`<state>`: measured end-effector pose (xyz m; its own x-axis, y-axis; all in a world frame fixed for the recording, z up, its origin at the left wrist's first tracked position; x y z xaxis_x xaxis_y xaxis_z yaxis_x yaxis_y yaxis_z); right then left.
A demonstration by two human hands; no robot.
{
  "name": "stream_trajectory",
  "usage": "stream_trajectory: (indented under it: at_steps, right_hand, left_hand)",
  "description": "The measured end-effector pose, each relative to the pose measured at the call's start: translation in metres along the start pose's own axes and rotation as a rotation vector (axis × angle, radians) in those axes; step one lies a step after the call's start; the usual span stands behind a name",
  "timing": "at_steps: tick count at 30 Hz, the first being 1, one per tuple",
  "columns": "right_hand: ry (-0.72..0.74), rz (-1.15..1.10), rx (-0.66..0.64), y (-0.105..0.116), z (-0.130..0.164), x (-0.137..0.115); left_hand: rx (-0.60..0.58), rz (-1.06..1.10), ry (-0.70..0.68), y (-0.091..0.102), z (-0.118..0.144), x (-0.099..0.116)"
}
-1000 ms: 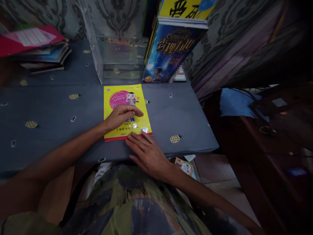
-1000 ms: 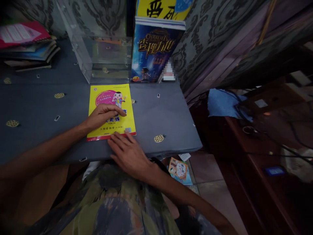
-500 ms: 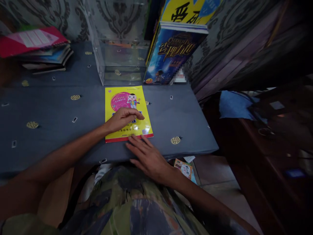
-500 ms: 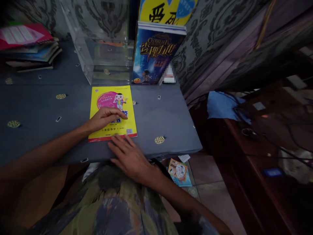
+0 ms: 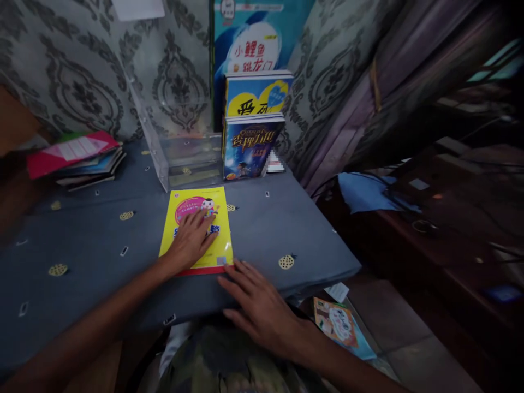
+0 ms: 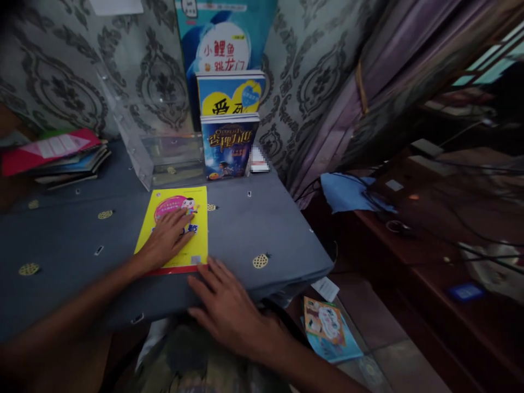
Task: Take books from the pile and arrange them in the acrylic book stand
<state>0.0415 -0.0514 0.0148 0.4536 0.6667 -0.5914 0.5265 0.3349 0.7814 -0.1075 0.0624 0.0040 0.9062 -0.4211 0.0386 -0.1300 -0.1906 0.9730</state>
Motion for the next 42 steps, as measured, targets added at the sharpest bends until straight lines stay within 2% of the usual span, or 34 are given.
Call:
stream_trajectory:
  at_steps: [6,10,13,14,15,17,19,20,22,26,34,37,42]
  right_hand:
    - [0.120,-0.073,-0.120,0.003,-0.036,-0.035]
    - [0.184,-0.085,-0.205,0.012,-0.051,-0.036]
    - [0.187,-0.204,-0.230,0.020,-0.066,-0.012]
    - [0.153,-0.282,-0.190,0.026,-0.074,0.002]
    - [0.100,-0.373,-0.112,0.033,-0.084,0.020]
    - [-0.023,-0.523,0.147,0.052,-0.104,0.062]
    - [-0.118,-0.555,0.377,0.068,-0.120,0.101]
    - [-0.146,-0.535,0.453,0.074,-0.127,0.116]
    - [-0.160,-0.503,0.526,0.078,-0.139,0.136]
    - [-0.154,-0.478,0.555,0.075,-0.145,0.152]
    - [-0.143,-0.497,0.479,0.072,-0.134,0.155]
    - [-0.158,-0.567,0.470,0.072,-0.133,0.159]
    - [-0.163,-0.638,0.445,0.075,-0.133,0.163]
  left_hand:
    - [-0.015,-0.083,0.001,0.010,-0.012,-0.011]
    - [-0.068,-0.200,0.032,0.008,-0.026,-0.006]
    - [-0.128,-0.292,0.081,0.008,-0.039,0.000]
    - [-0.152,-0.312,0.091,0.007,-0.042,0.002]
    - [-0.172,-0.324,0.096,0.006,-0.046,0.003]
    - [-0.192,-0.328,0.095,0.004,-0.052,0.007]
    - [-0.175,-0.324,0.099,0.001,-0.056,0.009]
    - [-0.159,-0.326,0.109,0.000,-0.056,0.010]
    - [-0.128,-0.332,0.119,-0.004,-0.054,0.010]
    - [-0.089,-0.313,0.044,-0.011,-0.042,0.013]
    - [-0.077,-0.245,-0.173,-0.014,-0.034,0.006]
    - [-0.056,-0.224,-0.160,-0.013,-0.036,0.008]
    - [-0.054,-0.256,-0.037,-0.001,-0.043,0.017]
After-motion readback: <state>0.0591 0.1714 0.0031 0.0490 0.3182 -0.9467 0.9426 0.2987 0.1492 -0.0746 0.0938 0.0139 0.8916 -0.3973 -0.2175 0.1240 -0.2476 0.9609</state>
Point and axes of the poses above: each hand's wrist, its own z-axis away from the middle knuckle, its own y-axis out of the back of the hand, x = y × z, the point moved 7 cm from there along -z, towards the middle knuckle, and after that the axes turned 13 degrees about -z, right-handed, at the moved point
